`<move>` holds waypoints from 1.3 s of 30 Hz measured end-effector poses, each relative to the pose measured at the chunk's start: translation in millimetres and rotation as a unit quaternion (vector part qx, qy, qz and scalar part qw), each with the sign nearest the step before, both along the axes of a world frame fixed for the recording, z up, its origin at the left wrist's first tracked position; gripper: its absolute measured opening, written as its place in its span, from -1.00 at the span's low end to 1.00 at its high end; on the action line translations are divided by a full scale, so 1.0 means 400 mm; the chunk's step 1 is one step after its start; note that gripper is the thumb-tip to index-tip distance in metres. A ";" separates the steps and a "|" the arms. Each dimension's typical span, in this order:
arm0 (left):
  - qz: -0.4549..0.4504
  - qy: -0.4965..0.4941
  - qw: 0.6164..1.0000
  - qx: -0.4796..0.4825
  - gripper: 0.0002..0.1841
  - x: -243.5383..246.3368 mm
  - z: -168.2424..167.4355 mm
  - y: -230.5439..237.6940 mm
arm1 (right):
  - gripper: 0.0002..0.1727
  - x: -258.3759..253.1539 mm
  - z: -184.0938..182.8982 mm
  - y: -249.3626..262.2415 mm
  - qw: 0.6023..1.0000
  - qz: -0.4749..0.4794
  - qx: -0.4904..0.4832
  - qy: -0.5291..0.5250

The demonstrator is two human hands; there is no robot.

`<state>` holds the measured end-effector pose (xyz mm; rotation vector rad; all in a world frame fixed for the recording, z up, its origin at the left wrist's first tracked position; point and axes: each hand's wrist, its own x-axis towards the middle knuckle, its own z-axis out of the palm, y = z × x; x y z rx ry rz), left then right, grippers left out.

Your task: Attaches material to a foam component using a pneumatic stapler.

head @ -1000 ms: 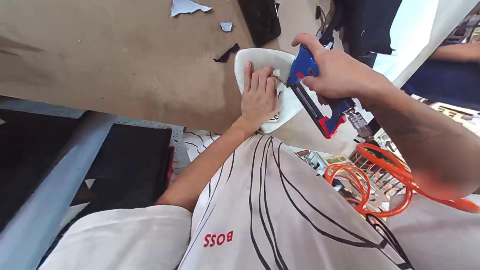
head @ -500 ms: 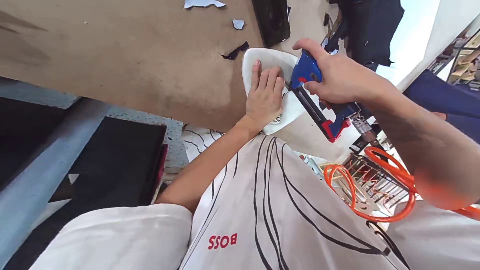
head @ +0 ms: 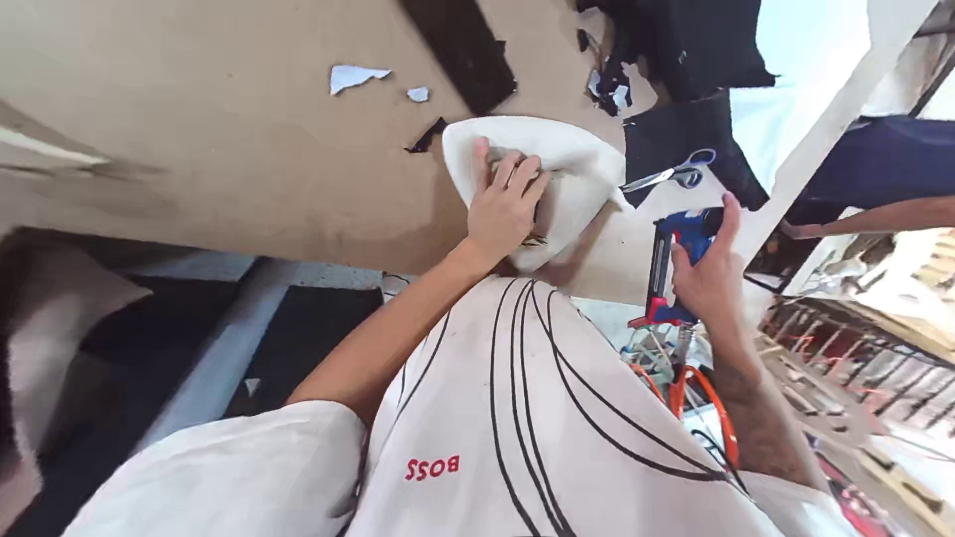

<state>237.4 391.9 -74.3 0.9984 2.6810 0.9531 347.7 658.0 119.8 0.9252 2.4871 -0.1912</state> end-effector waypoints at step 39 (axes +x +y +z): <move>-0.018 -0.008 0.997 -0.077 -0.56 0.013 0.001 0.056 | -0.03 -0.492 -0.113 -0.107 0.930 -0.143 -0.301 -0.154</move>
